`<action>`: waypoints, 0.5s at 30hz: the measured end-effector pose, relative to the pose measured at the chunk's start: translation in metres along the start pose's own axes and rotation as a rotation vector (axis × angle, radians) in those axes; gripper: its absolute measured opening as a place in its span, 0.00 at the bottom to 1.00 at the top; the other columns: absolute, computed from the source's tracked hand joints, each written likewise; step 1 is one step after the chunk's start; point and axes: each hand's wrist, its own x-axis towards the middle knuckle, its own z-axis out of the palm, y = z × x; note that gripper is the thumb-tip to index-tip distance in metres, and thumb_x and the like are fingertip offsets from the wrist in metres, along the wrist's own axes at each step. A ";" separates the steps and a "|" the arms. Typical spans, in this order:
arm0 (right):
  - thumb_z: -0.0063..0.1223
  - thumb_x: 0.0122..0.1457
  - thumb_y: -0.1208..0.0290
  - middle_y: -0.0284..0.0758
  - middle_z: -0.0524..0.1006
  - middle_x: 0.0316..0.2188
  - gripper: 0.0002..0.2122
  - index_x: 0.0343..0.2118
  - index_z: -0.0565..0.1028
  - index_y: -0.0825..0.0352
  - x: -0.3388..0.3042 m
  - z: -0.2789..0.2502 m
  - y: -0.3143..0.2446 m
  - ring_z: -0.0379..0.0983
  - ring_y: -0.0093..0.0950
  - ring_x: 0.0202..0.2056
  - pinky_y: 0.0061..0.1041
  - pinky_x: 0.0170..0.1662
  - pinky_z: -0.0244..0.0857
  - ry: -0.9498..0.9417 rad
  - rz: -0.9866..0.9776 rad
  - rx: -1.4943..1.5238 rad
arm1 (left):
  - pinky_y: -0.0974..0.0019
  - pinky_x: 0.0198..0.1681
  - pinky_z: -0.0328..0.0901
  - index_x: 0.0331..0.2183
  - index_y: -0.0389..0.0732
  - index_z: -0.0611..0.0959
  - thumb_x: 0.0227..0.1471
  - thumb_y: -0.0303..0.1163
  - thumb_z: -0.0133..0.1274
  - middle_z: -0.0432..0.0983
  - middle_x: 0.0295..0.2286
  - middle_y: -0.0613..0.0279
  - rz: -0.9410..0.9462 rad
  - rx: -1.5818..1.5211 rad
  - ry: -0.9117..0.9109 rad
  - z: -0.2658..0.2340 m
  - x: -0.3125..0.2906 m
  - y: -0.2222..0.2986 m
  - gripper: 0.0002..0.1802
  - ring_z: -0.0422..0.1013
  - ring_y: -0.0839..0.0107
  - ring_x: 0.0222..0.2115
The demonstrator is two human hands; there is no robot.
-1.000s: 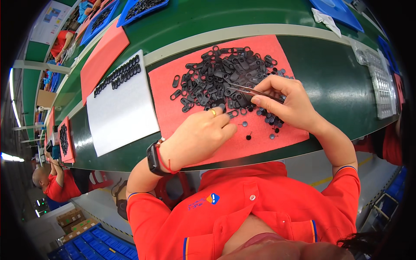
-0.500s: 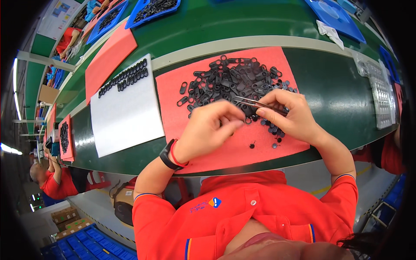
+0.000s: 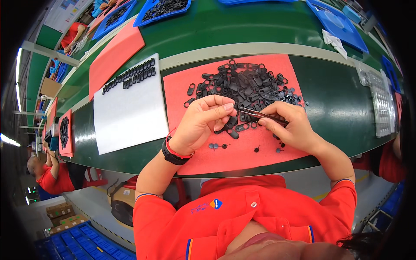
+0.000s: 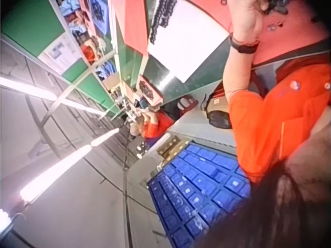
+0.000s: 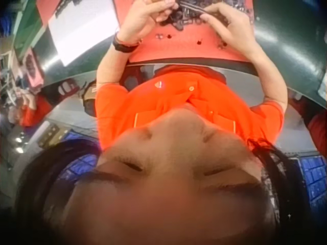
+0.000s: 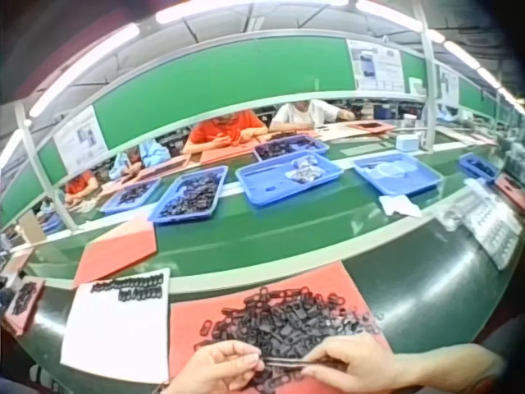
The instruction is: The person assembles small plastic components by picking up plastic frames and inserting small round pieces into them by hand and using tweezers.
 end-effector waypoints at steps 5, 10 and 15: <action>0.56 0.52 0.77 0.31 0.75 0.22 0.05 0.31 0.75 0.71 0.001 0.000 0.001 0.67 0.16 0.20 0.15 0.22 0.59 0.009 -0.008 -0.040 | 0.81 0.21 0.58 0.35 0.37 0.77 0.52 0.26 0.52 0.75 0.27 0.62 -0.025 0.001 -0.024 0.000 -0.001 -0.002 0.06 0.67 0.82 0.24; 0.56 0.52 0.78 0.30 0.75 0.22 0.05 0.31 0.75 0.71 0.000 0.001 0.001 0.67 0.15 0.20 0.15 0.22 0.59 0.023 -0.008 -0.025 | 0.82 0.21 0.57 0.34 0.37 0.77 0.52 0.26 0.52 0.76 0.27 0.63 -0.032 0.000 -0.043 0.002 -0.001 -0.002 0.06 0.67 0.82 0.23; 0.57 0.51 0.78 0.31 0.74 0.21 0.05 0.31 0.75 0.71 0.000 0.000 0.001 0.67 0.15 0.20 0.15 0.22 0.59 0.026 -0.011 -0.033 | 0.82 0.21 0.57 0.35 0.37 0.77 0.52 0.26 0.52 0.75 0.27 0.63 -0.036 0.003 -0.052 0.002 -0.001 -0.001 0.06 0.67 0.82 0.23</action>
